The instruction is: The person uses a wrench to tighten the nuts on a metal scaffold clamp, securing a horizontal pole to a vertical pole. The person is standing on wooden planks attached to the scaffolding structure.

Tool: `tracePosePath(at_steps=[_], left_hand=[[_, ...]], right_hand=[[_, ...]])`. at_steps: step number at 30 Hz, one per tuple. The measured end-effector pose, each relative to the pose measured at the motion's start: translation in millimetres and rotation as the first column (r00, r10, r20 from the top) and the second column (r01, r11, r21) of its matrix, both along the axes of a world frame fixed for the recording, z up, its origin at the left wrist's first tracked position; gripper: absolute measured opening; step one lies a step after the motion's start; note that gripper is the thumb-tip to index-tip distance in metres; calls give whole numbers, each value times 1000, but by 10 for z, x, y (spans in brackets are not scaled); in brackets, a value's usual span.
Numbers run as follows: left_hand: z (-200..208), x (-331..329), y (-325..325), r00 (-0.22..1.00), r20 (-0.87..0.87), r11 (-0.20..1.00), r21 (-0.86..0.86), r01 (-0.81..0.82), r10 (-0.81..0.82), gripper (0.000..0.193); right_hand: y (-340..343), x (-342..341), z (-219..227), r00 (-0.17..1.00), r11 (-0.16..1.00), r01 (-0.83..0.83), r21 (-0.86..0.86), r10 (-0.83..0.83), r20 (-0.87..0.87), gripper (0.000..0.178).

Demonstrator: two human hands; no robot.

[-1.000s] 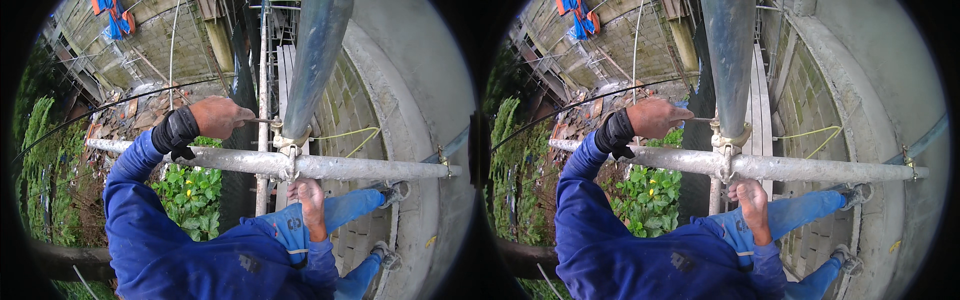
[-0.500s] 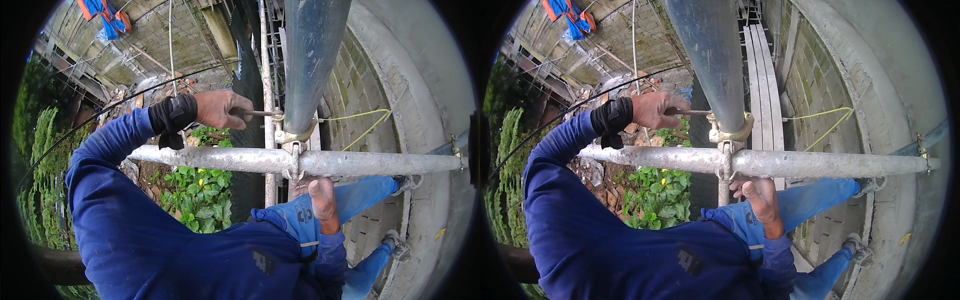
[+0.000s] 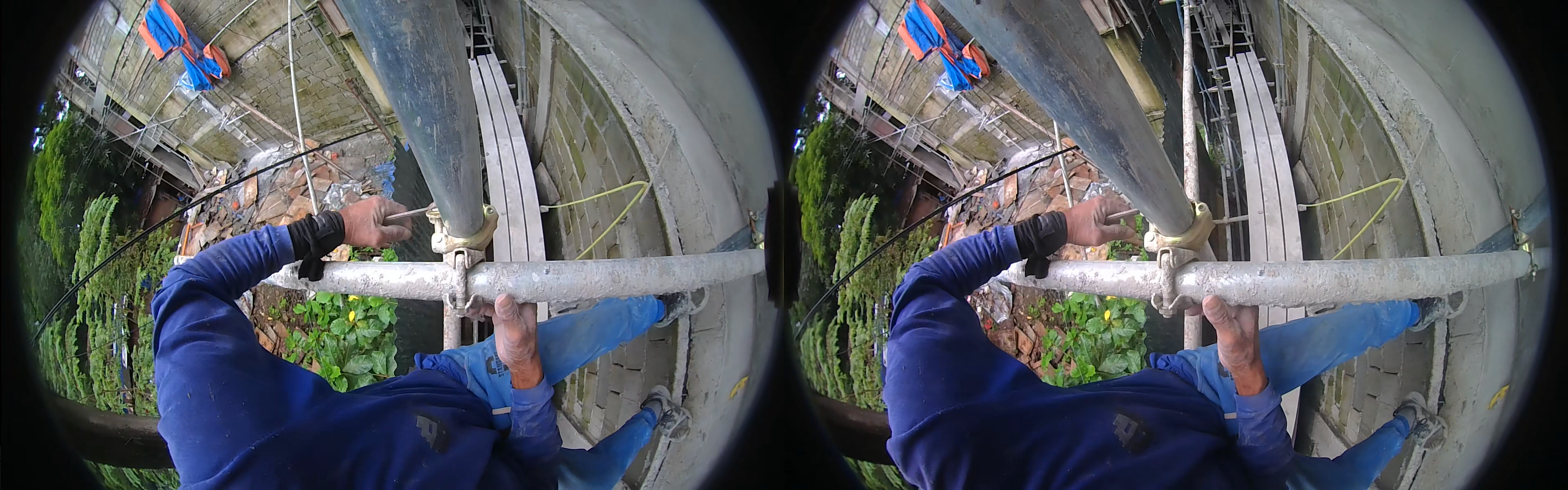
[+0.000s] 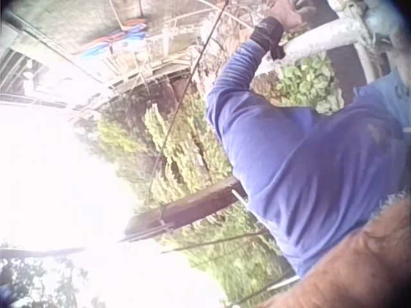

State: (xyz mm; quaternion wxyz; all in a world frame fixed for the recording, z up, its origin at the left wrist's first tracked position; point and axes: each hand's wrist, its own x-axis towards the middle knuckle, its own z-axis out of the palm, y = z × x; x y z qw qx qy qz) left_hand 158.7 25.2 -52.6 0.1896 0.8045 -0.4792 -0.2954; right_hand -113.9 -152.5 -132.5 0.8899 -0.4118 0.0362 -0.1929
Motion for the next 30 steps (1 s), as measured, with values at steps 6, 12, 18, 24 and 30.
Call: tracePosePath(at_steps=[6,12,18,24,30], left_hand=[[-216,177,43,989,84,988,110,111,-121,29],[-560,-26,-110,993,-4,955,-272,114,-119,24],[-745,87,-185,994,-66,948,-312,64,-89,25],[-607,-30,-182,995,36,917,-386,103,-96,29],[-1396,310,-4,760,509,766,-267,585,-403,27]], right_hand=[[-4,-38,27,997,999,38,-19,-39,-74,48],[-93,-108,114,979,967,-9,-256,-44,-201,48],[-69,-20,120,988,991,-3,-137,-18,-155,53],[-152,-15,98,987,966,-80,-245,42,-157,68],[-31,-74,64,988,945,8,-326,-57,-142,73]])
